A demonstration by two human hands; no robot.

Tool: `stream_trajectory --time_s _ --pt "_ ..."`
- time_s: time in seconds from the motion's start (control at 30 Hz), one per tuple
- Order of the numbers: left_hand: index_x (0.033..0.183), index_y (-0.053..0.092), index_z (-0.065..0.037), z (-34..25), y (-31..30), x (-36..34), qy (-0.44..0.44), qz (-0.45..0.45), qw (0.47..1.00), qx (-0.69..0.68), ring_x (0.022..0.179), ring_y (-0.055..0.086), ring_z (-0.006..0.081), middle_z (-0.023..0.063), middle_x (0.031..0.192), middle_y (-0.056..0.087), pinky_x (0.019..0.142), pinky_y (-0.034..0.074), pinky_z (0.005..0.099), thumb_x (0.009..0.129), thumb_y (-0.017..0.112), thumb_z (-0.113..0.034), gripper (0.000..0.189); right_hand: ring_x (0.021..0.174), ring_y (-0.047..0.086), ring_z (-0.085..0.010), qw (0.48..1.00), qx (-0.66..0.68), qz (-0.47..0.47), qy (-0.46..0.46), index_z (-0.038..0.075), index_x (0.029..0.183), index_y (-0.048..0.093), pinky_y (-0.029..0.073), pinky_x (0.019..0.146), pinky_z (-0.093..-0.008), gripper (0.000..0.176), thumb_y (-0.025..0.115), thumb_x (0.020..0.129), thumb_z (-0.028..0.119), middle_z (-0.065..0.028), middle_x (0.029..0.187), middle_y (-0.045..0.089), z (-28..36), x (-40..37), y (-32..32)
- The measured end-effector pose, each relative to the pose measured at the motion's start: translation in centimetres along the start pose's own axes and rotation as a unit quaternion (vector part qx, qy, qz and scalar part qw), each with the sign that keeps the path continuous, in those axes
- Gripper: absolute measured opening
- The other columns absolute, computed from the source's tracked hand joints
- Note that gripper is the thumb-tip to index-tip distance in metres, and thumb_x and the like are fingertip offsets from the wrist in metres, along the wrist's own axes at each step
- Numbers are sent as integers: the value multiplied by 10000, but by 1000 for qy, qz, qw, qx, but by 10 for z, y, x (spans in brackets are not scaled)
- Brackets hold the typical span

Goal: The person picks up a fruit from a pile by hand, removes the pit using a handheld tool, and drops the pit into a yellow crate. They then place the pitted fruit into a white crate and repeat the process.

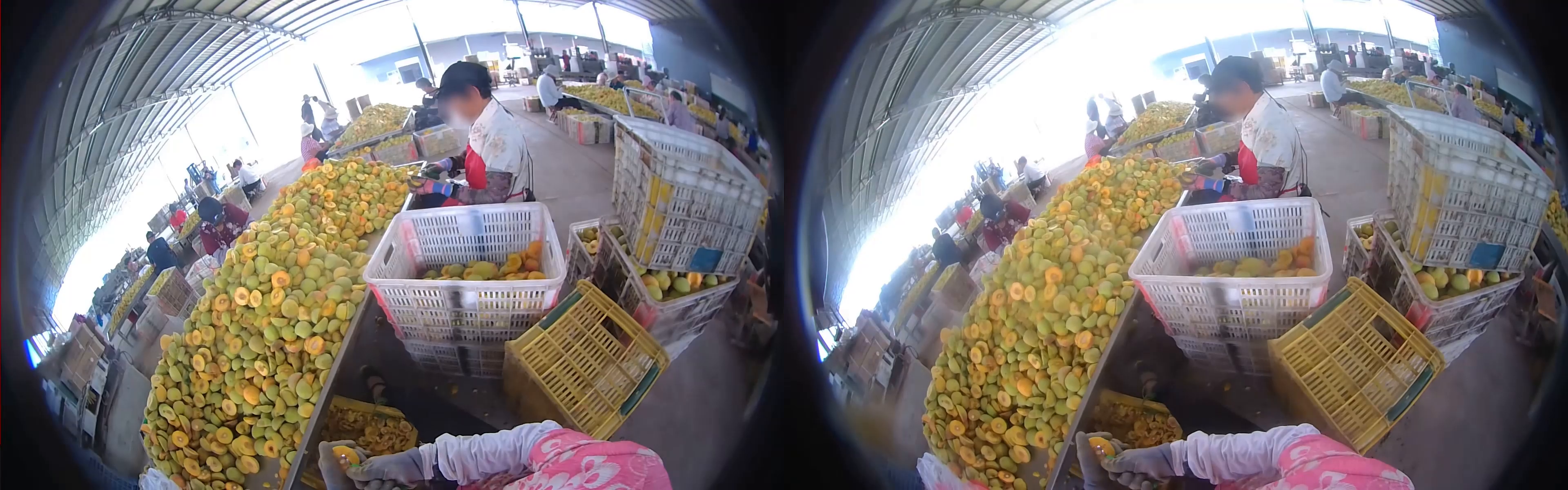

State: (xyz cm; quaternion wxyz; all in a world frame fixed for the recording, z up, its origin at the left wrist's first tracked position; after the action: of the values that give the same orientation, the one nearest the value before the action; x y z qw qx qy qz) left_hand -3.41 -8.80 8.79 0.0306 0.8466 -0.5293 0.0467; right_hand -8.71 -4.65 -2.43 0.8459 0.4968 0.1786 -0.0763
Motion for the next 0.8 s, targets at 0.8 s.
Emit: stream_trajectory --time_s 0.8 --pt "887 637 -138 80 32 -28 -433 -59 840 -321 462 376 131 -17 551 429 429 303 269 943 587 -532 401 429 296 -35 997 51 57 25 171 833 500 300 391 -174 355 514 995 486 93 571 329 9 16 -21"
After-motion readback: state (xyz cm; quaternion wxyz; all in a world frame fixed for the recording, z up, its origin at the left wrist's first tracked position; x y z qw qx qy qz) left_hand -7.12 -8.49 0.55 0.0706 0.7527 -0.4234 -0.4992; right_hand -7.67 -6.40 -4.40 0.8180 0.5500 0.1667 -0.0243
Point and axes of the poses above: each hand's wrist, its own x-axis towards the middle knuckle, its own y-axis out of the palm, z = x × y, the point moved 10 cm from there along x, towards the middle knuckle
